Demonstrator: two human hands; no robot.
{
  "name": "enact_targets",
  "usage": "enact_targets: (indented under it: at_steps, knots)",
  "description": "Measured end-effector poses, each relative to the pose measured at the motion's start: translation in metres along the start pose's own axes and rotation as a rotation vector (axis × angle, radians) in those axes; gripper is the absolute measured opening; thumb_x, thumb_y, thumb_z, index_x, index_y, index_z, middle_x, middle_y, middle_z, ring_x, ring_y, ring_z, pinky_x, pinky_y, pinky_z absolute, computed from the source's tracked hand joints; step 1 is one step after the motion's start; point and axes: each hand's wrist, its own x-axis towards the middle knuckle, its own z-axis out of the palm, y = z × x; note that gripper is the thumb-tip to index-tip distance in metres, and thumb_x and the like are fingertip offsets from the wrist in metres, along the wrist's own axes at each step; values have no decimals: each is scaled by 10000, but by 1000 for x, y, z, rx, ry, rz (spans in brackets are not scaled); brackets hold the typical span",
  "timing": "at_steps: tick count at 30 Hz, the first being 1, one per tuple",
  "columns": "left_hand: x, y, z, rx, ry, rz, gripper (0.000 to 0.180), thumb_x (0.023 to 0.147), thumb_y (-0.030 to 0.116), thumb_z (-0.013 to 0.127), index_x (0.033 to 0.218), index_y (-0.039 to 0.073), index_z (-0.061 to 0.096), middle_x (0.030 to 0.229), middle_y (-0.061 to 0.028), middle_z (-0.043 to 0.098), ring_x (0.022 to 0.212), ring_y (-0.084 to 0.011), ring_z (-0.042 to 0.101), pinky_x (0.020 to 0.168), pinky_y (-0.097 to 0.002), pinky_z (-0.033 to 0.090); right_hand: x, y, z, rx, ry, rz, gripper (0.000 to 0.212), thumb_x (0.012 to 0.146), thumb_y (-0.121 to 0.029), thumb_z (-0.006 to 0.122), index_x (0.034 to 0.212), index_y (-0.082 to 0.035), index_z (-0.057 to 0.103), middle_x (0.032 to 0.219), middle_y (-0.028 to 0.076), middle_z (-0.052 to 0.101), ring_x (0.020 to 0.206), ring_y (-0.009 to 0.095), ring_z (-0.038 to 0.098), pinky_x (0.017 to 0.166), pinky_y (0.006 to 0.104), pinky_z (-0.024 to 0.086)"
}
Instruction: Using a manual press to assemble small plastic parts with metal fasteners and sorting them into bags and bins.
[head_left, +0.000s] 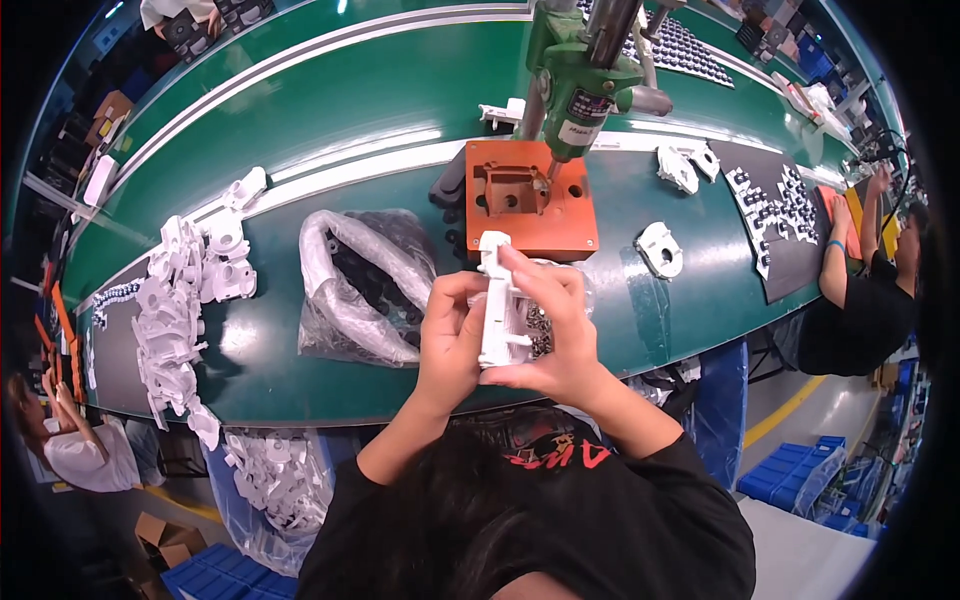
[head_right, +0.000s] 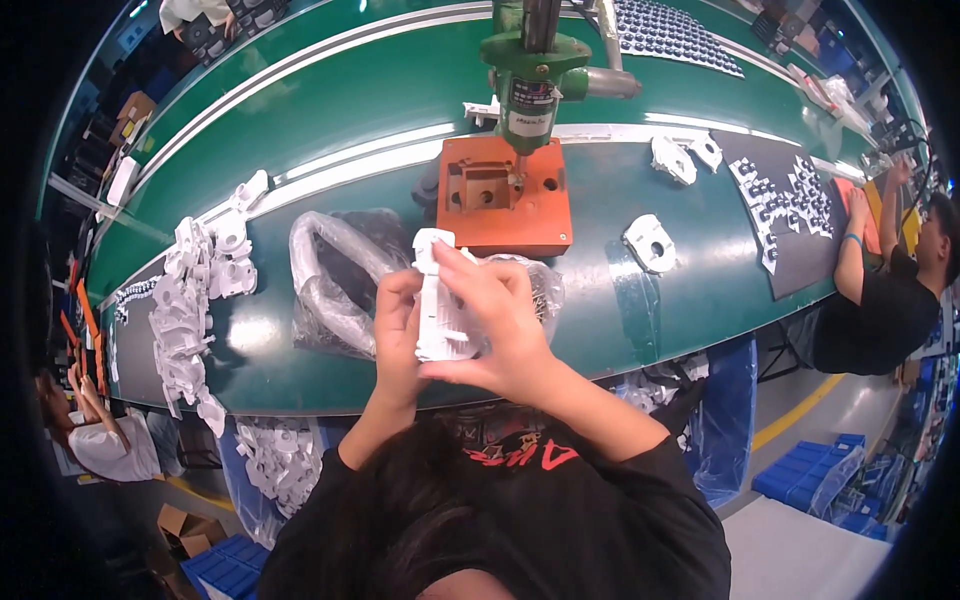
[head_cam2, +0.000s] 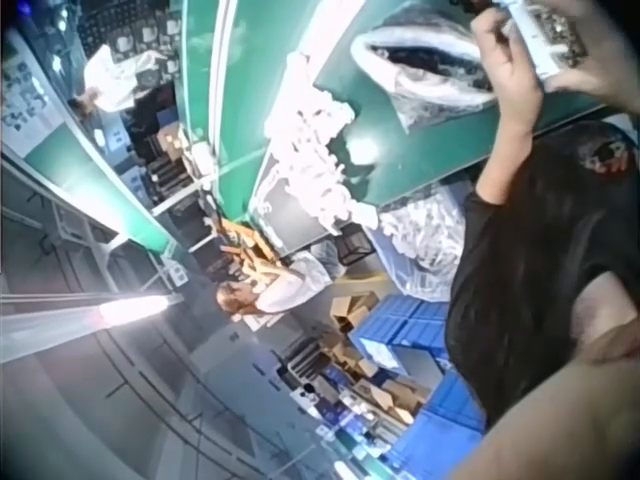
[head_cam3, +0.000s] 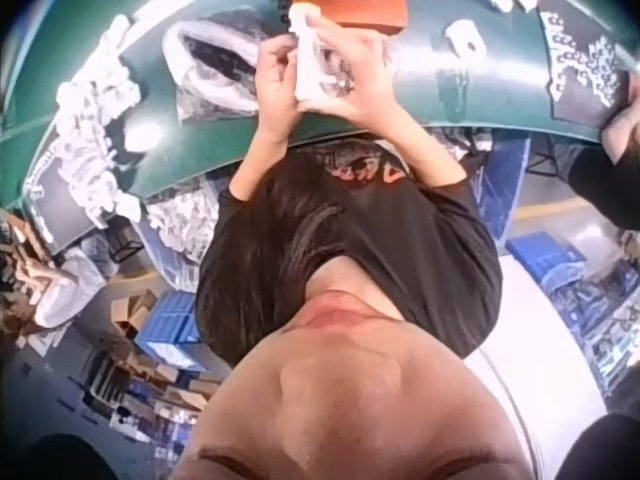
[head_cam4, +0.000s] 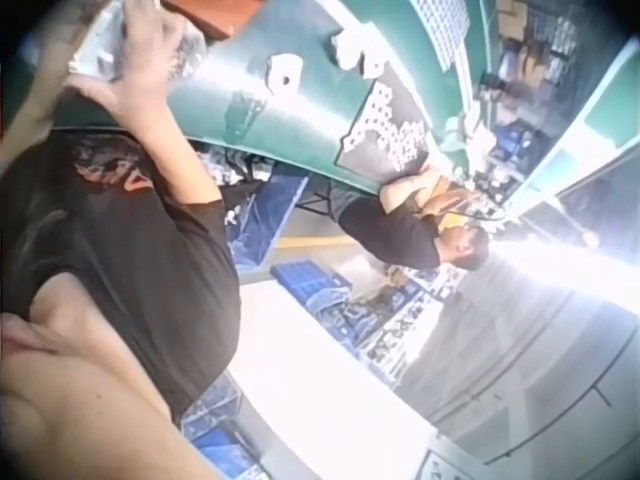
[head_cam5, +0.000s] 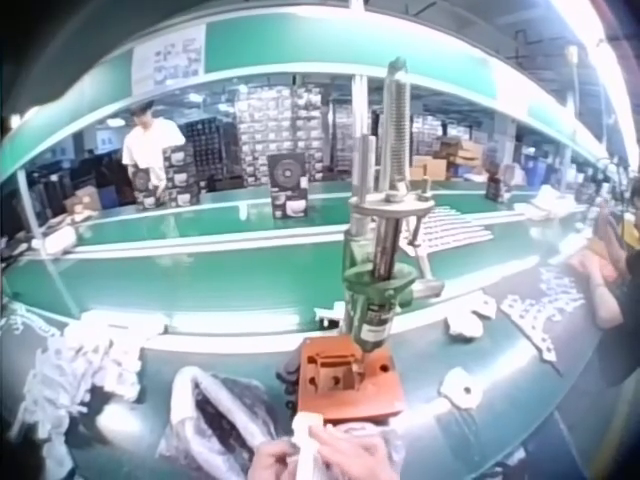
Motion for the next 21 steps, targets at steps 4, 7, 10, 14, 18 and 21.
enact_targets:
  at_steps: [4,7,10,14,18,21]
  knots:
    - [2,4,8,-374,76,-229,339,990,219,401,1271,36,352,1215,-111,502,1092,-160,523,909,-285,431,4,11,3,-300,27,-132,946,551,-449,821,1320,-84,407,1362,154,465,1189,321,412,962,359,337]
    - [1,11,16,-421,32,-142,345,979,183,434,1280,33,353,1214,-114,509,1077,-155,535,903,-289,439,9,12,0,-358,-5,-150,960,589,-484,796,1350,-91,364,1379,173,437,1297,375,329,1020,457,269]
    - [9,18,11,-232,86,-195,358,961,143,474,1276,21,355,1186,-114,535,1054,-144,550,897,-288,444,8,14,-1,-230,-56,-150,937,648,-499,765,1366,-80,333,1389,188,418,1342,392,266,1045,485,230]
    - [44,13,-13,348,-5,47,278,895,68,552,1162,26,488,1045,-117,619,985,-193,594,842,-312,465,3,11,-27,-161,35,-125,558,770,-210,690,1248,-33,463,1327,190,485,1192,384,465,997,444,326]
    - [112,-5,-31,1232,-193,601,249,757,26,590,1000,80,597,1055,-169,606,1071,-393,534,918,-441,428,-12,18,-45,-285,-51,28,290,695,7,656,982,-30,634,1171,142,572,927,265,556,811,342,448]
    - [145,-28,-45,1474,-362,688,205,769,54,580,973,59,603,1049,-169,609,1099,-374,530,928,-444,427,-24,20,-40,-311,-127,142,310,680,-4,683,983,-53,642,1073,105,567,864,249,545,782,331,446]
